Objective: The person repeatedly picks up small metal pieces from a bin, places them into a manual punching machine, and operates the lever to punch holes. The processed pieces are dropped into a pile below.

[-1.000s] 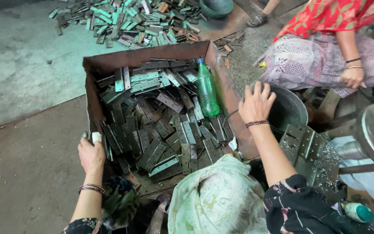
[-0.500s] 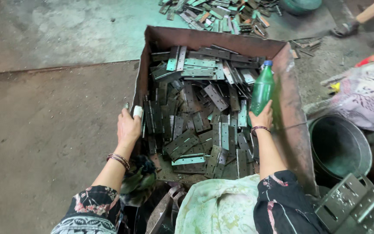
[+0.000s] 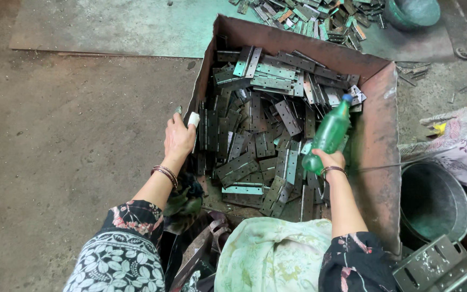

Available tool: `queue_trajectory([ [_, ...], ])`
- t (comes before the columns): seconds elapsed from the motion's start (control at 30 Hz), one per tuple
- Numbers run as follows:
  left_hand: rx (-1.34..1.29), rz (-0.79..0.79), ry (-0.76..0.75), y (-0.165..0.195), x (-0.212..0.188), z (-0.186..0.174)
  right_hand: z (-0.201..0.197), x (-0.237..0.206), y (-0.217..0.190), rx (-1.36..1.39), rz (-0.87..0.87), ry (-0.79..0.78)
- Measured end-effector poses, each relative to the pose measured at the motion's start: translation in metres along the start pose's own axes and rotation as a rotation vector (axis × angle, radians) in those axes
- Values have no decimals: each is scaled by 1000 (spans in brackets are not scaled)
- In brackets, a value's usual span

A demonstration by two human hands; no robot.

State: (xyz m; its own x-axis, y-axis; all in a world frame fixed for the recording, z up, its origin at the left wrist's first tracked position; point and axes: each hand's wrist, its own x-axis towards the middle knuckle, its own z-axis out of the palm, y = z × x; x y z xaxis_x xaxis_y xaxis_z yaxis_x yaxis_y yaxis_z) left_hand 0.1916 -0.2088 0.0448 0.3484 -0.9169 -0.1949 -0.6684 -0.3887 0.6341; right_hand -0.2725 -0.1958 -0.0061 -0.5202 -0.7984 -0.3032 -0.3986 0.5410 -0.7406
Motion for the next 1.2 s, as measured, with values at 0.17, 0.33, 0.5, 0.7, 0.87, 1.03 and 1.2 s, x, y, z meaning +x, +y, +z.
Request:
queue_trajectory([
  [0.17,-12,15,17,-4,0,1,50,-89,-47,198,-329,-263],
  [0.33,-41,32,35,-1,-7,-7,119,-182,-81,20,-346,-392],
  [0.5,-93,41,74,7,-15,-16,177,-241,-77,-64,-527,-381],
  [0.7,-68,64,88,16,-26,-26,168,-245,-58,-85,-855,-320],
  [0.87,-36,108,140,23,-38,-35,118,-231,-71,129,-582,-422],
  [1.03,-5,170,218,23,-43,-35,17,-268,-54,647,-356,-525],
  [1.2,-348,373,287,13,-50,-36,-89,-350,39,670,-317,-233],
])
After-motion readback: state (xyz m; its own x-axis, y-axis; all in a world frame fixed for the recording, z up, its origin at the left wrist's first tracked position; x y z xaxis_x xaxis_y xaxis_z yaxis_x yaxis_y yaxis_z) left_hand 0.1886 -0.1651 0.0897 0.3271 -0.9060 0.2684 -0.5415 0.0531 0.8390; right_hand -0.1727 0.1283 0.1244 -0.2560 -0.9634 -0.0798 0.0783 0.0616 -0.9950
